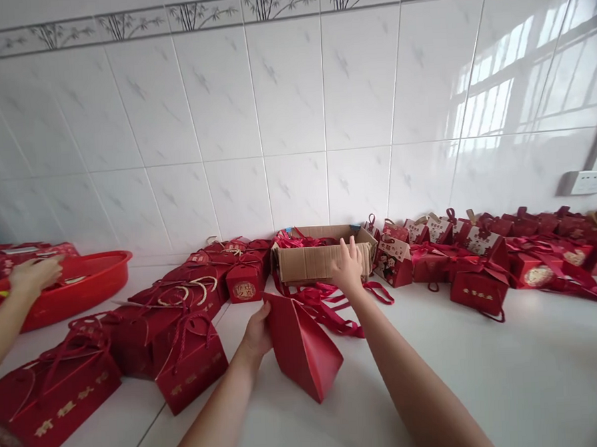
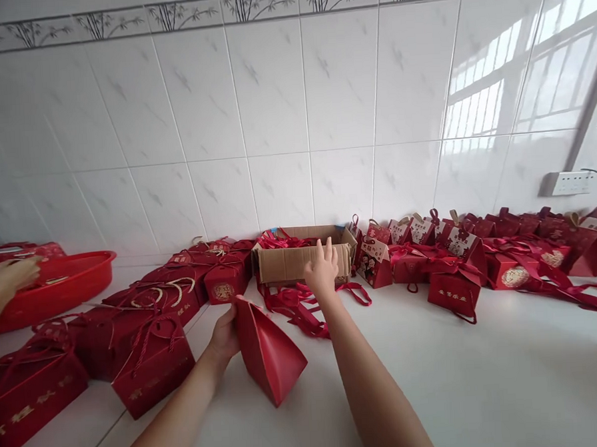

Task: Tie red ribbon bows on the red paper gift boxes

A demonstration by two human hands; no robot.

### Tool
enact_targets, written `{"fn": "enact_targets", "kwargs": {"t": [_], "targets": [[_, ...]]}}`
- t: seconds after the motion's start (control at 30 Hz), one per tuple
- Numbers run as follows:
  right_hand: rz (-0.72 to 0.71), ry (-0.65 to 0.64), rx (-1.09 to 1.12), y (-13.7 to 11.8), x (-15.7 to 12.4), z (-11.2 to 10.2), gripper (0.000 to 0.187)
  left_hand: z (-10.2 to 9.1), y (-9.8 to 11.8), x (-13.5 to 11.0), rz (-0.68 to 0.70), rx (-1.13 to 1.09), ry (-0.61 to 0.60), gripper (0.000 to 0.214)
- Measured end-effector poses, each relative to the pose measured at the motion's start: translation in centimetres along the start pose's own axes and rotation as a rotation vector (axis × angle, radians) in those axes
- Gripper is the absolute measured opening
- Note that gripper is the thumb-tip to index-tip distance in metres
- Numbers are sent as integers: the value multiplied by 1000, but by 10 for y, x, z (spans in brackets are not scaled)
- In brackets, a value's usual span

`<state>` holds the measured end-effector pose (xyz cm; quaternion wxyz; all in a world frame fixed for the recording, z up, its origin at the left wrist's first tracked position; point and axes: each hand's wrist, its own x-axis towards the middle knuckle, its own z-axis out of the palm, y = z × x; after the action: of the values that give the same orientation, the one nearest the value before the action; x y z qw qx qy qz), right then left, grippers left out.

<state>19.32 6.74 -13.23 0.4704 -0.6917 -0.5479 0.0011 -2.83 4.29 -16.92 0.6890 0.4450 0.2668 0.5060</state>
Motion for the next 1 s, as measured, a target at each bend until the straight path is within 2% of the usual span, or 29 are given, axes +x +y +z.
{"fn": "enact_targets", "kwargs": {"t": [0.13,0.23,0.37,0.43,0.57,0.67,0.87,1.0], "targets": [[-22,-118,-48,15,5,14,70,-6,-3,-2,-126,-148,-30,36],[-47,-152,-123,27,6,13,75,-4,-4,-4,-196,-283,-43,29],[-62,-207,-164,24,13,0,76,-2,-1,-2,-171,-356,-39,25],[-59,-238,-188,19,16,-8,75,-1,0,-1,-116,-373,-78,34],[-80,-273,-249,9,16,-23,63,1,0,-1,-70,-362,-126,52],[-109,-334,-274,2,13,-36,54,1,0,-1,-68,-358,-115,51],[-148,-421,-331,-15,4,-59,41,-2,-1,-1,-58,-414,-204,48],[-165,-502,-335,-20,3,-65,29,-3,-2,-2,-59,-390,-172,50]]}}
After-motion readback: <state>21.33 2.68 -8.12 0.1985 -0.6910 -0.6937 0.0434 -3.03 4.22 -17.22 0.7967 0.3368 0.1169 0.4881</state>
